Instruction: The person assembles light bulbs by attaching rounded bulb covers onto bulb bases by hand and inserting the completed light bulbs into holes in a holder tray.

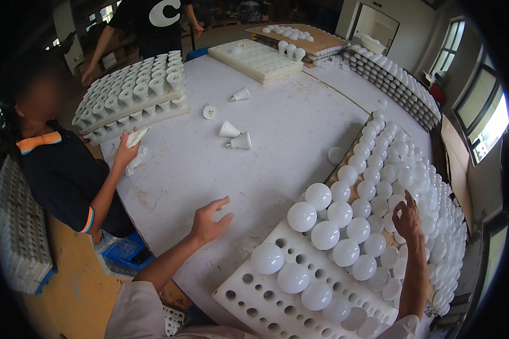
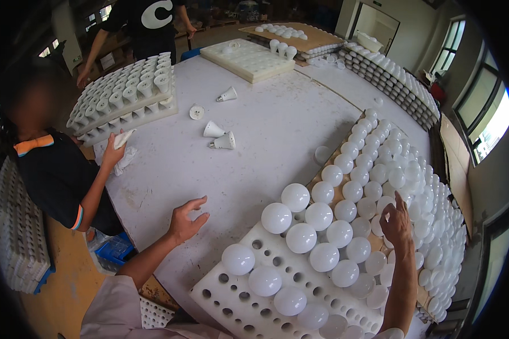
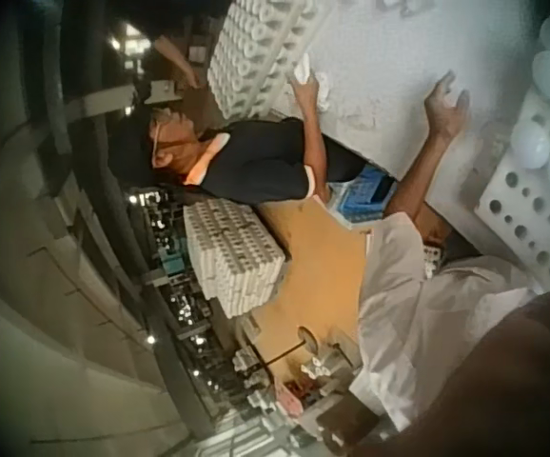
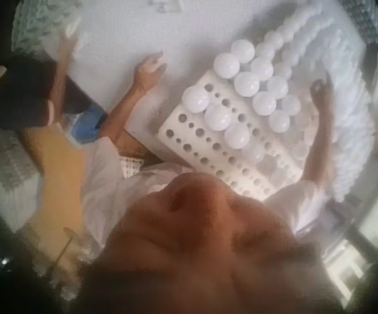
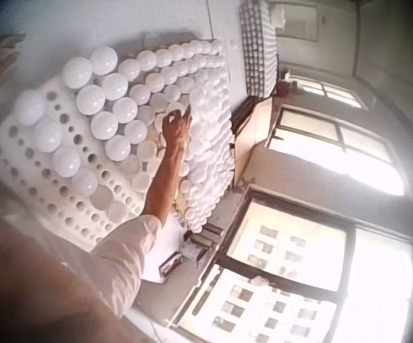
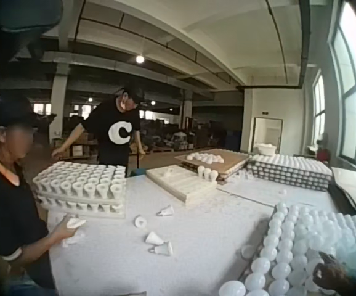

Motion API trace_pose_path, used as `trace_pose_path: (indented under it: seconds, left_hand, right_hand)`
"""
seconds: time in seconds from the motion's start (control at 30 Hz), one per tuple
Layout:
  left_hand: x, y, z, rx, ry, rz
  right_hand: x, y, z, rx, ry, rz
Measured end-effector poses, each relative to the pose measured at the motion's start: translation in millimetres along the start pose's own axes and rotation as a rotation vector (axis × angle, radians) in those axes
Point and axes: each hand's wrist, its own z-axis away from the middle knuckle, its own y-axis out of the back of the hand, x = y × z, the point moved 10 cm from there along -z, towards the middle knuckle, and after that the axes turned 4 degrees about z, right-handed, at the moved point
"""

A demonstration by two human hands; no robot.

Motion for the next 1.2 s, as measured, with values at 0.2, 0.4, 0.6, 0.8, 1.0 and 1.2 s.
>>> trace_pose_path:
  seconds: [0.2,0.4,0.6,0.8,1.0,1.2]
  left_hand:
    - [-36.9,-13.7,-177.4,0.075,-0.142,-0.565]
    - [-65.2,-41.5,-232.2,-0.030,-0.046,-0.754]
    - [-49.1,-73.4,-224.2,0.041,-0.195,-0.616]
    - [-53.9,-36.1,-129.4,0.158,-0.263,-0.452]
    - [-57.3,-42.0,-7.1,0.055,0.225,0.622]
    - [-63.9,11.8,76.5,0.155,0.184,0.813]
  right_hand:
    - [0.1,66.8,58.7,0.135,-0.131,-0.153]
    - [47.6,119.6,174.7,0.220,-0.427,-0.414]
    - [87.2,124.8,224.2,0.340,-0.594,-0.881]
    - [26.3,86.1,87.0,0.064,-0.475,-0.819]
    - [94.8,189.5,45.2,0.572,-0.423,-0.748]
    - [33.3,177.9,61.2,0.561,-0.318,-0.691]
